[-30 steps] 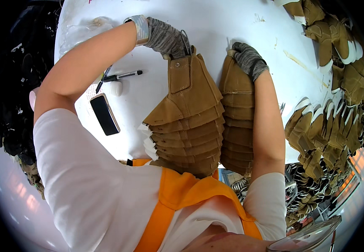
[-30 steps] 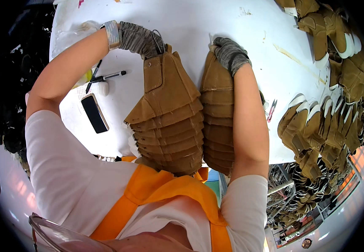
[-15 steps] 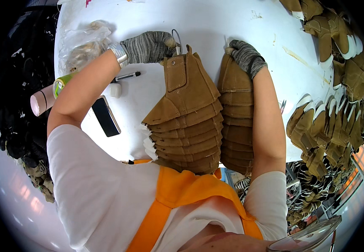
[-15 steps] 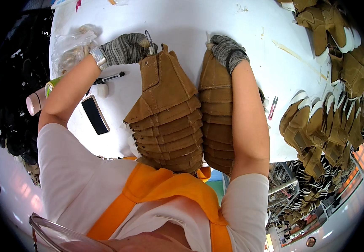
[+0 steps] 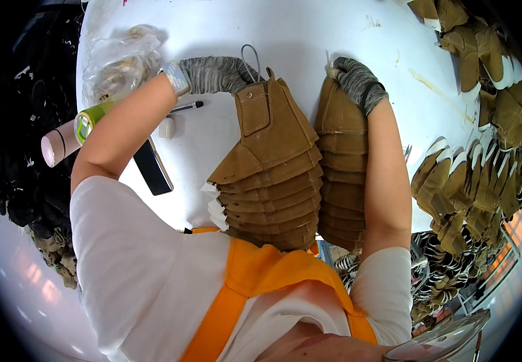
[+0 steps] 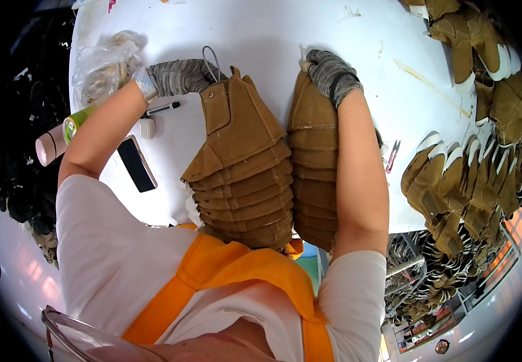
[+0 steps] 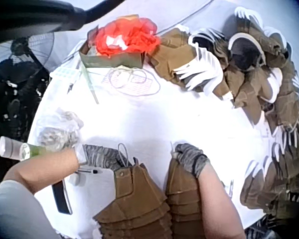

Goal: The person trims excess threads from brown shoe uppers using a pair of snips, then stacks the uppers and threads them onto a wire loop.

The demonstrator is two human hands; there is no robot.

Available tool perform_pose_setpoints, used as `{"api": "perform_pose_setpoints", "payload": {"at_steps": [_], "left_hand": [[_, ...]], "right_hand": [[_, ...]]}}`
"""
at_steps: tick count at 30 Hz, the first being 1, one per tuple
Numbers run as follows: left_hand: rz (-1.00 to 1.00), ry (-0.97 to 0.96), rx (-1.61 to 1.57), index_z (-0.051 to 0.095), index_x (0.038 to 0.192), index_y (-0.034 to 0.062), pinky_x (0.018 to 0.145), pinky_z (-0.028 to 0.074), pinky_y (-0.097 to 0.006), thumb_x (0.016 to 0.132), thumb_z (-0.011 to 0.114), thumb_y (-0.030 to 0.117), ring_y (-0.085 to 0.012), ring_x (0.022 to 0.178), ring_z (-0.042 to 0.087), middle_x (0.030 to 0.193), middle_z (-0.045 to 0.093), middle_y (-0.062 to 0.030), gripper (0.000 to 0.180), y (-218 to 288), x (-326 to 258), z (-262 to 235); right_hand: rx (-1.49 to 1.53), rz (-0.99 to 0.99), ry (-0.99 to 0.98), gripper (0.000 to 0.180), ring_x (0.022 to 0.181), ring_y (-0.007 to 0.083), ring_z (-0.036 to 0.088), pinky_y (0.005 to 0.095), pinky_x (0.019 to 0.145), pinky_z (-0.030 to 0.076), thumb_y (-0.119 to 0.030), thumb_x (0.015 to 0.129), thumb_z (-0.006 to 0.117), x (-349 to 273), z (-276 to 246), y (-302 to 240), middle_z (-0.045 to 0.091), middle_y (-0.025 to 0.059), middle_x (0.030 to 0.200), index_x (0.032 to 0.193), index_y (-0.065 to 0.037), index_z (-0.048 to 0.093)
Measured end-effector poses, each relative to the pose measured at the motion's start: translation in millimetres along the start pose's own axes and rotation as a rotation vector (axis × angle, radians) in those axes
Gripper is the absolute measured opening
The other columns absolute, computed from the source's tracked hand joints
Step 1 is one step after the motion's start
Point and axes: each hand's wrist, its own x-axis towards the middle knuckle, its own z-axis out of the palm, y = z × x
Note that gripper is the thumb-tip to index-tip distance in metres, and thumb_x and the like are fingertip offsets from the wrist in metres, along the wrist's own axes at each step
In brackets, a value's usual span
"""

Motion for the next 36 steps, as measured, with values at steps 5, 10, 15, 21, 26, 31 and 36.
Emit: {"api": "perform_pose_setpoints", "payload": {"at_steps": [5, 10, 15, 21, 26, 31, 36], "left_hand": [[0.055, 0.018, -0.013, 0.060, 0.117, 0.0041, 0.089, 0.048, -0.030, 0.086, 0.065, 0.027, -0.0168, 0.096, 0.060, 0.108, 0.065, -0.0079, 0.039, 43.6, -22.0, 5.2], [0.103, 0.164, -0.060, 0.059, 0.119, 0.0044, 0.089, 0.048, -0.030, 0.088, 0.063, 0.030, -0.0161, 0.097, 0.060, 0.108, 0.065, -0.0068, 0.040, 69.8, -21.8, 13.2], [-0.056, 0.076, -0.143, 0.058, 0.120, 0.0016, 0.092, 0.045, -0.028, 0.085, 0.066, 0.027, -0.0118, 0.100, 0.056, 0.109, 0.063, -0.0047, 0.044, 51.0, 8.8, 14.1], [-0.016, 0.210, -0.078, 0.058, 0.120, 0.0039, 0.090, 0.046, -0.026, 0.088, 0.062, 0.023, -0.0107, 0.099, 0.056, 0.108, 0.063, -0.0026, 0.037, 50.1, 18.0, 28.8], [-0.186, 0.553, -0.251, 0.060, 0.119, 0.0070, 0.086, 0.048, -0.026, 0.094, 0.052, 0.029, -0.0118, 0.092, 0.059, 0.103, 0.065, -0.0051, 0.034, 61.9, 25.0, 53.0], [-0.124, 0.896, -0.831, 0.063, 0.108, 0.0044, 0.082, 0.049, -0.025, 0.094, 0.053, 0.027, -0.0138, 0.087, 0.059, 0.100, 0.064, -0.0062, 0.029, 48.5, 37.8, 69.3], [-0.088, 1.012, -1.022, 0.065, 0.103, 0.0051, 0.079, 0.048, -0.024, 0.094, 0.052, 0.025, -0.0137, 0.087, 0.058, 0.099, 0.064, -0.0058, 0.025, 46.8, 44.3, 72.8]], "right_hand": [[-0.007, -0.003, -0.035, 0.043, 0.107, 0.0258, 0.056, 0.0379, 0.098, 0.039, -0.044, 0.088, 0.054, 0.0, -2.9, -1.6, 0.062, 0.0105, 0.112, 0.116, -0.012, 0.061], [0.012, 0.032, -0.035, 0.042, 0.109, 0.0261, 0.056, 0.0381, 0.100, 0.037, -0.042, 0.089, 0.054, -2.5, -7.5, -7.3, 0.062, 0.0090, 0.115, 0.117, -0.012, 0.060], [-0.043, 0.017, -0.015, 0.041, 0.111, 0.0268, 0.055, 0.0398, 0.100, 0.036, -0.042, 0.090, 0.053, -1.7, -1.9, -5.2, 0.061, 0.0098, 0.115, 0.117, -0.013, 0.060], [-0.069, -0.003, 0.041, 0.036, 0.111, 0.0272, 0.054, 0.0448, 0.101, 0.034, -0.041, 0.091, 0.052, -5.5, 1.2, -4.3, 0.061, 0.0090, 0.114, 0.112, -0.014, 0.062], [-0.231, 0.009, 0.088, 0.032, 0.110, 0.0258, 0.054, 0.0484, 0.099, 0.033, -0.040, 0.092, 0.049, -15.1, -2.6, -19.2, 0.061, 0.0064, 0.112, 0.111, -0.019, 0.062], [-0.368, -0.041, 0.093, 0.028, 0.111, 0.0245, 0.053, 0.0474, 0.097, 0.035, -0.036, 0.093, 0.046, -16.1, -6.1, -22.8, 0.059, 0.0057, 0.113, 0.110, -0.019, 0.061], [-0.303, -0.013, 0.048, 0.028, 0.111, 0.0246, 0.053, 0.0435, 0.097, 0.038, -0.035, 0.093, 0.045, -15.5, -7.2, -24.3, 0.058, 0.0064, 0.114, 0.110, -0.018, 0.061]]}}
